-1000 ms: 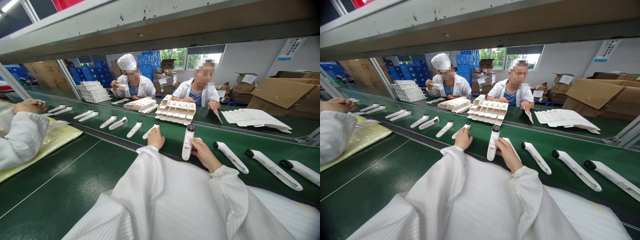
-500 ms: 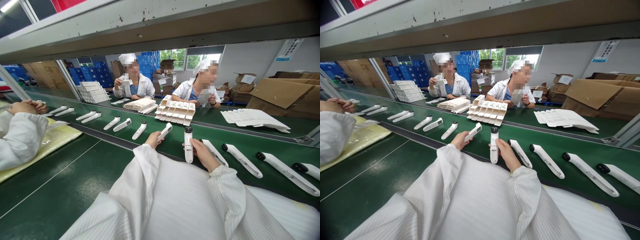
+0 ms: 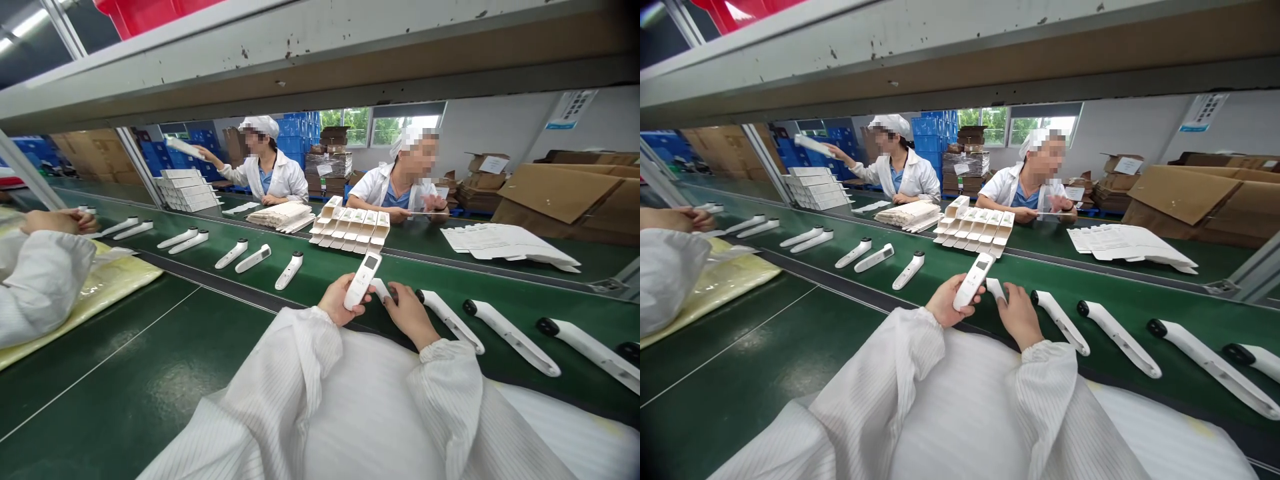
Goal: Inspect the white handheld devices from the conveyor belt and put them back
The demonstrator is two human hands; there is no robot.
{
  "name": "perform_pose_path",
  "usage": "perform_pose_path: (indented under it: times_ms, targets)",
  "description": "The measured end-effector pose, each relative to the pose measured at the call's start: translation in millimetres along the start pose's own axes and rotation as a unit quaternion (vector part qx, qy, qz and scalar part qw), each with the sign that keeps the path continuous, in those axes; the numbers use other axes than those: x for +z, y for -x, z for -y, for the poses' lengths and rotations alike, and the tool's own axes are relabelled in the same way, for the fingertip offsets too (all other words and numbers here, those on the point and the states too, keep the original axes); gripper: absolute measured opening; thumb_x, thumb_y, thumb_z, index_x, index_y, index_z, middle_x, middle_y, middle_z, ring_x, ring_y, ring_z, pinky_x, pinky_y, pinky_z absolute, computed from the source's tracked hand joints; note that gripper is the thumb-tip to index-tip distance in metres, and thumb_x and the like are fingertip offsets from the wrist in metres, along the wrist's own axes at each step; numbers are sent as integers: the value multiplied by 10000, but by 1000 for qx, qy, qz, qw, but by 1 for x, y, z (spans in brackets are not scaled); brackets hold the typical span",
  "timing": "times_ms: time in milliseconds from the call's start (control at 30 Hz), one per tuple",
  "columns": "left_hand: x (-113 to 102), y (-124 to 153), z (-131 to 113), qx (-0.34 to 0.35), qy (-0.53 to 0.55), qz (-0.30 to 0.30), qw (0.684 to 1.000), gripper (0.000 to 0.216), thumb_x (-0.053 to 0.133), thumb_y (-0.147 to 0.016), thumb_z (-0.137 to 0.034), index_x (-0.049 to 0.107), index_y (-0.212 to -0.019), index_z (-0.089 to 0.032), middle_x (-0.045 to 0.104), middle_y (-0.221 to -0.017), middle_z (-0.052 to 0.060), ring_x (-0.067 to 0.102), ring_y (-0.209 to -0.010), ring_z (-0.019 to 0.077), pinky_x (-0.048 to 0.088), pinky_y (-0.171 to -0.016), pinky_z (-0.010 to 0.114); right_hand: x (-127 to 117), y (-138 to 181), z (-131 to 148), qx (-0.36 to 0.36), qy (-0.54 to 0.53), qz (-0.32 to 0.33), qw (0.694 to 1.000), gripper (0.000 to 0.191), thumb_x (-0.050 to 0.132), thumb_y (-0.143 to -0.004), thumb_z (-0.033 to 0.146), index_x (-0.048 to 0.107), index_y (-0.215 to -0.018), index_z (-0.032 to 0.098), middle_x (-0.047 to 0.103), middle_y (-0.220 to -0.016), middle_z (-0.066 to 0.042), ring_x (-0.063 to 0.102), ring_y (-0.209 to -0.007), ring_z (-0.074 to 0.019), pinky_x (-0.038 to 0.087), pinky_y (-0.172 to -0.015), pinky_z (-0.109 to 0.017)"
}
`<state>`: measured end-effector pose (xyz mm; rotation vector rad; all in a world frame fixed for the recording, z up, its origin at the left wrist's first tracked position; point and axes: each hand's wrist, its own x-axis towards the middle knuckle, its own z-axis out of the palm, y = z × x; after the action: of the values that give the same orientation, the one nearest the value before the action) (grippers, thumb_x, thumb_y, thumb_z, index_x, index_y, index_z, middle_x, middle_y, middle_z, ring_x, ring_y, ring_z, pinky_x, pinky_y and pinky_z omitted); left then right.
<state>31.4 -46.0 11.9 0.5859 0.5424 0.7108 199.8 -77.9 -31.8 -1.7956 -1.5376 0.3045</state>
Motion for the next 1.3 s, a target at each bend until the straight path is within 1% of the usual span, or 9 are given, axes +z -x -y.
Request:
perform_pose_path:
  times_ms: [100, 267, 533, 600, 700, 800, 900, 1133, 1300]
  targets:
    - [4, -3, 9, 31, -18, -23, 999, 216, 537, -801, -231, 578, -976, -111, 624, -804, 87, 575, -643, 125, 357, -436, 177, 0, 2, 9, -55, -101, -38, 993, 361, 462, -811, 398, 592, -1070, 183, 597, -1096, -121, 538, -1025, -270, 400, -914, -427]
    - [5, -6, 18, 117, -49, -60, 990, 292, 600, -616, -45, 534, -872, -169, 584, -695, 3, 566, -640, 120, 439, -593, 223, 0, 9, 28, 11, -378, 109, 919, 414, 607, -724, 507, 600, -1011, 210, 639, -970, -57, 593, -865, -223, 488, -777, -373]
    - [-4, -7, 5, 123, -195, -87, 969, 177, 605, -687, -219, 556, -853, -178, 593, -834, 34, 572, -772, 146, 437, -697, 272, -9, 14, 32, 96, -504, 153, 844, 372, 667, -691, 496, 632, -943, 225, 640, -930, -32, 579, -838, -187, 499, -653, -285]
    - [-14, -8, -5, 192, -335, -168, 907, 254, 593, -722, -232, 559, -970, -189, 603, -982, 82, 562, -937, 194, 426, -810, 318, -9, 14, 31, 102, -506, 160, 841, 369, 649, -709, 512, 631, -934, 220, 641, -903, -32, 580, -839, -186, 495, -640, -274]
    - [-37, -3, -26, 270, -587, -324, 691, 428, 608, -708, -177, 526, -1128, -195, 491, -1264, 144, 362, -1251, 282, 291, -1009, 404, -10, 14, 30, 111, -509, 172, 836, 343, 634, -726, 514, 625, -902, 221, 649, -901, -29, 588, -850, -188, 484, -625, -262]
    - [-59, 3, -42, 165, -688, -406, 579, 477, 594, -697, -141, 514, -1166, -170, 463, -1285, 187, 307, -1285, 350, 232, -1021, 484, -11, 15, 33, 124, -509, 177, 833, 302, 630, -736, 495, 621, -863, 221, 665, -922, -30, 599, -851, -189, 479, -639, -269]
    - [-66, 2, -46, 119, -666, -391, 624, 519, 581, -674, -93, 505, -1182, -169, 527, -1198, 178, 399, -1215, 340, 305, -970, 436, -12, 16, 37, 132, -503, 177, 836, 276, 601, -762, 472, 618, -871, 219, 680, -925, -36, 612, -860, -191, 482, -691, -288]
    - [-35, -6, -25, 95, -151, -174, 969, 417, 455, -736, -166, 512, -1144, -102, 610, -975, 137, 595, -769, 179, 369, -480, 213, -3, 7, 19, 161, -340, 135, 916, 233, 533, -785, 433, 589, -823, 211, 677, -854, -60, 620, -749, -207, 467, -702, -334]
    - [-10, -4, -7, 34, -36, -99, 994, 297, 424, -794, -251, 588, -974, -81, 622, -769, 114, 517, -537, 121, 254, -352, 176, 0, 0, 1, 58, -81, 26, 995, 225, 559, -745, 296, 619, -942, 205, 621, -1033, -108, 568, -958, -270, 395, -893, -420]
